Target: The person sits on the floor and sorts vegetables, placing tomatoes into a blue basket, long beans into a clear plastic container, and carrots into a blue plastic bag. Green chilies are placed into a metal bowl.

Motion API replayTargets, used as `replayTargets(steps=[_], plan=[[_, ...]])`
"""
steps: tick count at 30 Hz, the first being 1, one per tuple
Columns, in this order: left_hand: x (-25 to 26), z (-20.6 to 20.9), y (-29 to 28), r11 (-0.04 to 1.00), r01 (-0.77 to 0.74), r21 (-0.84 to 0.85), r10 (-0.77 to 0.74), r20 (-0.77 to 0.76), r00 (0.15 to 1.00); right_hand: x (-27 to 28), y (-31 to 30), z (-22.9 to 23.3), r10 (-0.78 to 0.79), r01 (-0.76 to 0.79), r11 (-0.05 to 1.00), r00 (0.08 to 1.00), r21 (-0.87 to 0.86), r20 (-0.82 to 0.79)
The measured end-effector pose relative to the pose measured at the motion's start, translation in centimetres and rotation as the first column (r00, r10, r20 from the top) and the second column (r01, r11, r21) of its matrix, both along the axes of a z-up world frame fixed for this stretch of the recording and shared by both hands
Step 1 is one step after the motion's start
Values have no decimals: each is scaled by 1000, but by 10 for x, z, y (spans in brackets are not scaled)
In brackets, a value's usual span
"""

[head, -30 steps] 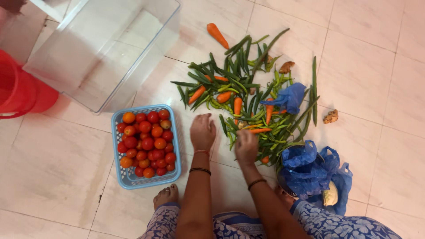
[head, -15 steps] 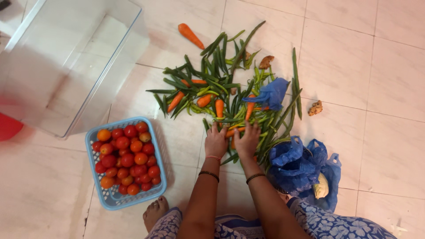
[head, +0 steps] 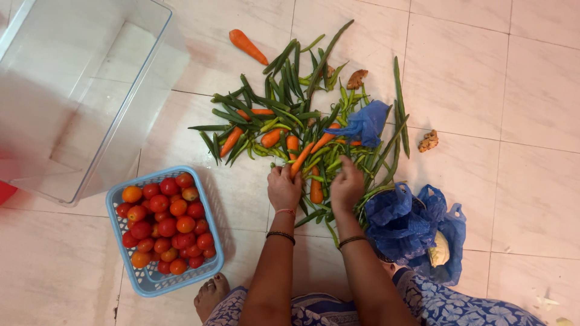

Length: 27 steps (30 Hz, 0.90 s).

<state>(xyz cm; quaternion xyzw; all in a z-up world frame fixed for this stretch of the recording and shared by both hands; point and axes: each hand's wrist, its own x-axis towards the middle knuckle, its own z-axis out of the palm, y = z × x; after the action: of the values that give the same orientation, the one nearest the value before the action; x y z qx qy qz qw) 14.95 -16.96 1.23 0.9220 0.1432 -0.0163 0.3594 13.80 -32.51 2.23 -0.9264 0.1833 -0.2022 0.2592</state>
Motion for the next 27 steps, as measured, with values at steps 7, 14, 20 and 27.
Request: replayTargets(steps=[7,14,20,27], plan=[[-1,-1,5,1000,-7,5,8,-81,997,-3,-72,-12,-365,362,930,889,-64,-277],[-3,0,4,997,-35,-65,26,-135,991,37,-94,-28,-188,292,956,653,14,-734],[-2,-11,-4,987,-98,-130,87,-90,992,58,-79,-27,20,407,819,683,404,-730],[0,-1,-5,982,-117,-146,92,-169,981,67,-71,-19,67,320,894,597,314,-800]])
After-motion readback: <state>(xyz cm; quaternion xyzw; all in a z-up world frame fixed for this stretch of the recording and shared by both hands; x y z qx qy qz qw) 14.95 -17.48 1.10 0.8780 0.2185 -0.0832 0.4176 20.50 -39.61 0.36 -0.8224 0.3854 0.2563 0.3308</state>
